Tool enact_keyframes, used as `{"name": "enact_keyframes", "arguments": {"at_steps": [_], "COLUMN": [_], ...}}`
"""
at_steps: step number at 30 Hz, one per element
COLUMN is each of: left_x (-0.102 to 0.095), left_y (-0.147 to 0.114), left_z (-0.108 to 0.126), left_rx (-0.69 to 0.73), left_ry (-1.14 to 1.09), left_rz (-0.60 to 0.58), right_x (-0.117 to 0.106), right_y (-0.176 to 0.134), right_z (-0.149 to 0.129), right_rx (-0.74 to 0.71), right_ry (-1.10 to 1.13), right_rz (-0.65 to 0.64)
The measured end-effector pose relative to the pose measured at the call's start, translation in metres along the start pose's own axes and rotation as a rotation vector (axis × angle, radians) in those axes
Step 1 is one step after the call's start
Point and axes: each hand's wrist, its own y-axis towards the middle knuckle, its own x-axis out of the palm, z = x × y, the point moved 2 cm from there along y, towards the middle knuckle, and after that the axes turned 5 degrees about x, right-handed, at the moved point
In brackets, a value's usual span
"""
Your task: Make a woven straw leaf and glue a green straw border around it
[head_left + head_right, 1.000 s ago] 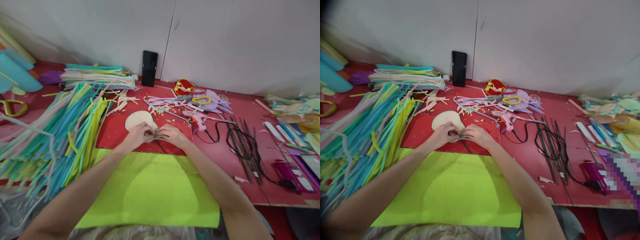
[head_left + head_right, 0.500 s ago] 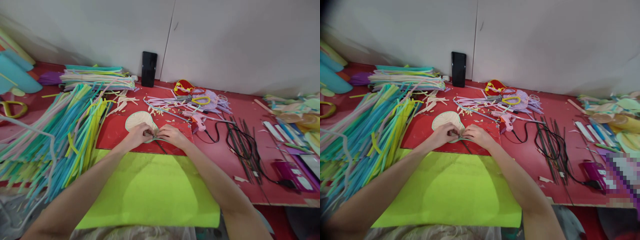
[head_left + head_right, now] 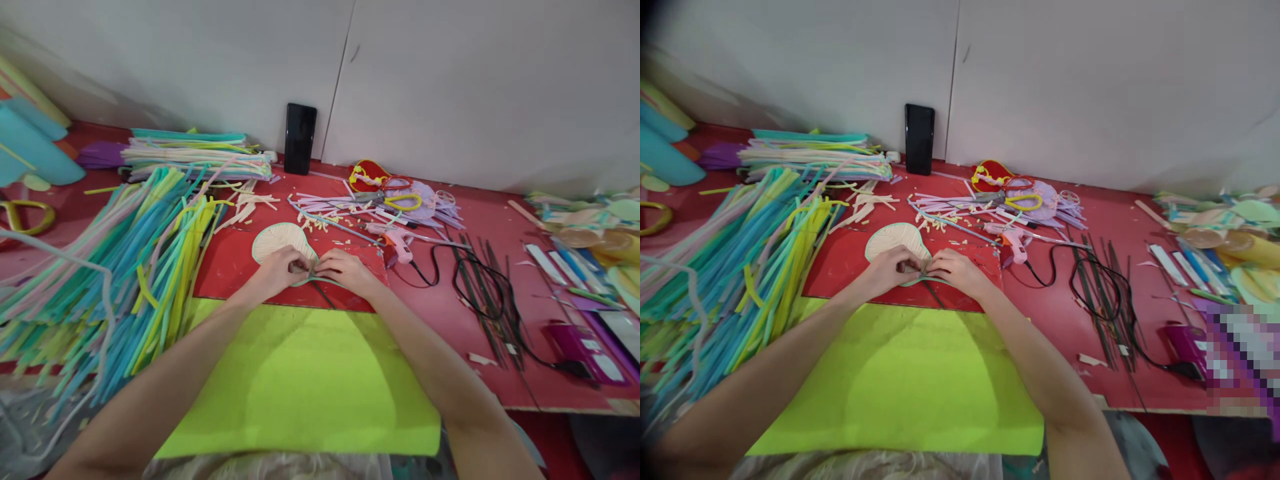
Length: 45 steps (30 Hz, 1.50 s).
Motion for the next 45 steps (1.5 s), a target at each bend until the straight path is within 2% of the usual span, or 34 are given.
{"name": "enact_keyframes", "arguments": {"at_steps": [20, 28, 31, 34, 35, 38, 40, 45], "left_x": [-0.001, 0.000, -0.004, -0.019, -0.027, -0.059, -0.080, -0.122], "left_y": [0.002, 0.000, 0.007, 0.032, 0.046, 0.096, 0.133, 0.207], "left_z": [0.008, 0.000, -0.004, -0.010, -0.013, -0.029, -0.043, -0.073], "left_rx": [-0.007, 0.009, -0.003, -0.060, -0.049, -0.009, -0.006, -0.042], "left_ry": [0.017, 0.028, 0.083, 0.129, 0.118, 0.097, 0.157, 0.350], "left_rz": [0.012, 0.009, -0.010, -0.004, 0.061, 0.369, 0.461, 0.456], "right_x": [0.000, -0.001, 0.000, 0.001, 0.002, 0.003, 0.003, 0.000], "right_y": [0.000, 0.001, 0.001, 0.001, 0.001, 0.002, 0.002, 0.002], "right_z": [-0.003, -0.003, -0.004, -0.002, -0.001, 0.001, 0.001, -0.002], "right_rx": [0.046, 0.064, 0.057, 0.065, 0.065, 0.048, 0.035, 0.086], "right_ry": [0.047, 0.052, 0.060, 0.068, 0.073, 0.080, 0.074, 0.093], "right_rz": [0.000, 0.006, 0.015, 0.033, 0.036, 0.040, 0.048, 0.052]}}
